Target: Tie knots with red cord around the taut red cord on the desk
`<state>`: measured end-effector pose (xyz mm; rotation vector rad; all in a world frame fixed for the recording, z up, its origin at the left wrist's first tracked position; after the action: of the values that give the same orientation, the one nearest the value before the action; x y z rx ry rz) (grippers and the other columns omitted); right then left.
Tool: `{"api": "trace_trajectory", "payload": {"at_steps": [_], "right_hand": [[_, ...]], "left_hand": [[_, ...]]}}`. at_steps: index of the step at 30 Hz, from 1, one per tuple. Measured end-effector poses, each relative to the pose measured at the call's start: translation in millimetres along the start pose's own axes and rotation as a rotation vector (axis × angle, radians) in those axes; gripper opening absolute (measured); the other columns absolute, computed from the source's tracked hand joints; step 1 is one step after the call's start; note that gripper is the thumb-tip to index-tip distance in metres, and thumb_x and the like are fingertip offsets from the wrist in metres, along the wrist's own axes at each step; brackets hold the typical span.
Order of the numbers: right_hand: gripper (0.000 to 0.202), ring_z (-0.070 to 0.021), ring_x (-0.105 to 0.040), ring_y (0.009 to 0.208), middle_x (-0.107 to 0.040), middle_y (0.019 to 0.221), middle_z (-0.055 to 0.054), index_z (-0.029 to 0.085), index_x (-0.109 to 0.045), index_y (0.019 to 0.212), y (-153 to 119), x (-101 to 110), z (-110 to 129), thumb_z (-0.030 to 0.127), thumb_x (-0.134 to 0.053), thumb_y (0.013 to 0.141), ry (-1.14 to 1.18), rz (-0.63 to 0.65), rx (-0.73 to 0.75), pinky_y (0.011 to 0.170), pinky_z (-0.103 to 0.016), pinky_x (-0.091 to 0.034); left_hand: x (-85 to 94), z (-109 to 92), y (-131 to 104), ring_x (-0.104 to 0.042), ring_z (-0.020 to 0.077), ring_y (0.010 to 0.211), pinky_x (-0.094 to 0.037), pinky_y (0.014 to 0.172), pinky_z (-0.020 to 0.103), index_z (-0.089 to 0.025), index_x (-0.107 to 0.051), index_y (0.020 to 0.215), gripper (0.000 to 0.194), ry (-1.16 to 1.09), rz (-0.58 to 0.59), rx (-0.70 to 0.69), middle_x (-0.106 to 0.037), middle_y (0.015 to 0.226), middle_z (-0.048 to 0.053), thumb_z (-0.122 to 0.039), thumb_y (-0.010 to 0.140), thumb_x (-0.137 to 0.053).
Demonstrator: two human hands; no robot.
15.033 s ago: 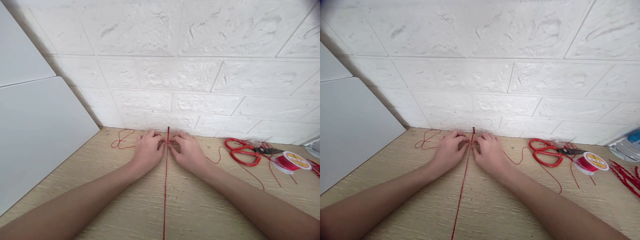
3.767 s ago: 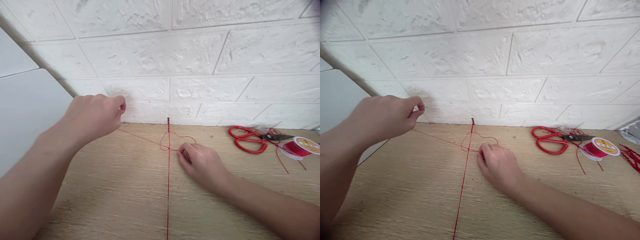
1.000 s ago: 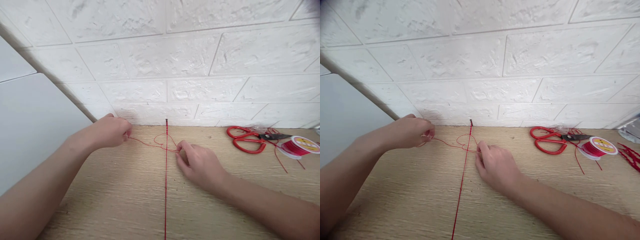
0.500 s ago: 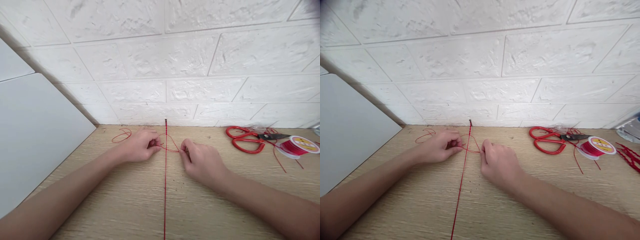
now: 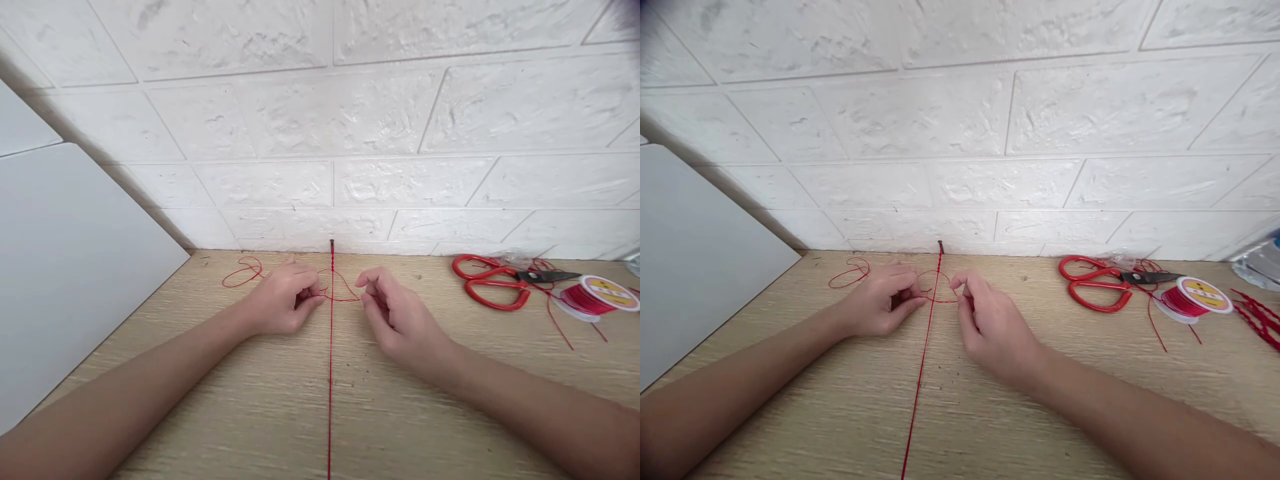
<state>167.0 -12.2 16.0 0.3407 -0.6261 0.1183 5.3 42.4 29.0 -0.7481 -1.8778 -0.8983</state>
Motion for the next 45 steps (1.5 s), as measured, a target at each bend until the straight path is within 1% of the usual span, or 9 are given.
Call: {"api": "trace_trajectory", "payload": {"at_steps": [5,9,15,23,30,34,38,41,45], "right_hand": [[0.014,-0.0139,-0.044,0.056,-0.040,0.064,0.006,0.021,-0.052,0.106,1.2,6.0,-7.6,0.020,-0.047,0.093,0.014,-0.098,-0.078,0.054,-0.027,-0.034],[0.011,-0.0144,-0.049,0.059,-0.044,0.065,0.004,0.021,-0.057,0.101,2.1,9.5,-15.2,0.028,-0.052,0.095,0.203,-0.164,-0.129,0.054,-0.026,-0.038],[0.010,-0.0161,-0.060,0.069,-0.056,0.071,0.001,0.022,-0.061,0.097,-0.8,8.8,-10.9,0.030,-0.056,0.096,0.337,-0.152,-0.051,0.063,-0.029,-0.046],[0.010,-0.0121,-0.043,0.057,-0.043,0.064,0.005,0.022,-0.062,0.095,1.5,8.1,-4.9,0.023,-0.053,0.096,0.144,-0.106,-0.020,0.053,-0.027,-0.034],[0.022,-0.0144,-0.047,0.066,-0.046,0.075,0.002,0.024,-0.059,0.112,1.2,2.3,-3.7,0.016,-0.053,0.092,0.034,-0.049,0.013,0.056,-0.027,-0.039],[0.032,-0.0183,-0.055,0.082,-0.053,0.096,-0.004,0.024,-0.054,0.121,0.9,-1.7,-3.9,0.014,-0.053,0.091,-0.074,-0.023,0.018,0.069,-0.031,-0.048],[0.039,-0.0229,-0.057,0.100,-0.052,0.116,-0.009,0.025,-0.049,0.128,-0.9,-5.9,-5.8,0.016,-0.055,0.091,-0.168,0.004,-0.007,0.085,-0.039,-0.050],[0.028,-0.0233,-0.057,0.099,-0.054,0.115,-0.008,0.024,-0.053,0.121,-1.2,-7.4,-7.9,0.019,-0.054,0.093,-0.221,0.012,-0.017,0.089,-0.041,-0.048],[0.006,-0.0202,-0.057,0.086,-0.059,0.097,-0.004,0.022,-0.057,0.094,1.4,-9.9,-7.5,0.017,-0.053,0.094,-0.292,0.040,0.016,0.082,-0.039,-0.043]], "left_hand": [[-1.0,1.1,0.1,-0.049,0.0149,0.065,-0.040,0.067,0.032,-0.019,-0.050,0.073,0.019,-0.005,-0.005,-0.013,-0.056,0.065,0.000,-0.026,0.091,-0.054],[-1.8,3.2,-0.3,-0.050,0.0147,0.064,-0.041,0.067,0.032,-0.019,-0.053,0.075,0.016,-0.011,0.007,-0.002,-0.056,0.065,0.000,-0.025,0.089,-0.055],[-2.3,4.4,-0.1,-0.049,0.0138,0.063,-0.038,0.062,0.030,-0.019,-0.051,0.074,0.018,-0.021,0.012,0.020,-0.055,0.064,-0.001,-0.026,0.089,-0.057],[-1.4,1.6,1.6,-0.047,0.0135,0.059,-0.037,0.061,0.030,-0.019,-0.049,0.071,0.010,-0.030,0.056,0.008,-0.053,0.060,-0.002,-0.016,0.079,-0.053],[-1.0,1.8,1.8,-0.044,0.0123,0.056,-0.034,0.060,0.029,-0.019,-0.046,0.065,0.008,-0.029,0.072,0.002,-0.051,0.057,-0.003,-0.014,0.068,-0.051],[-2.0,2.4,1.7,-0.046,0.0121,0.057,-0.035,0.061,0.029,-0.018,-0.052,0.074,0.008,-0.015,0.069,0.038,-0.054,0.060,-0.004,-0.022,0.080,-0.055],[-3.3,1.6,1.8,-0.047,0.0127,0.058,-0.034,0.061,0.029,-0.018,-0.052,0.075,0.020,0.013,0.068,0.033,-0.053,0.061,-0.003,-0.029,0.092,-0.051],[-4.0,0.5,1.7,-0.045,0.0126,0.058,-0.034,0.061,0.029,-0.018,-0.045,0.067,0.023,0.005,0.085,-0.009,-0.050,0.060,-0.002,-0.022,0.089,-0.048],[-4.2,-0.4,1.0,-0.039,0.0120,0.054,-0.035,0.062,0.030,-0.019,-0.036,0.061,0.020,-0.032,0.108,-0.048,-0.045,0.056,-0.002,-0.015,0.076,-0.049]]}}
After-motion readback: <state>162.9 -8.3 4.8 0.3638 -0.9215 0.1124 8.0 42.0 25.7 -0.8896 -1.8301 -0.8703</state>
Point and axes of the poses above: each hand's wrist, its own y-axis towards the middle knuckle, its own x-axis out of the back of the hand, z = x × y, the point moved 7 cm from there along y, towards the middle knuckle
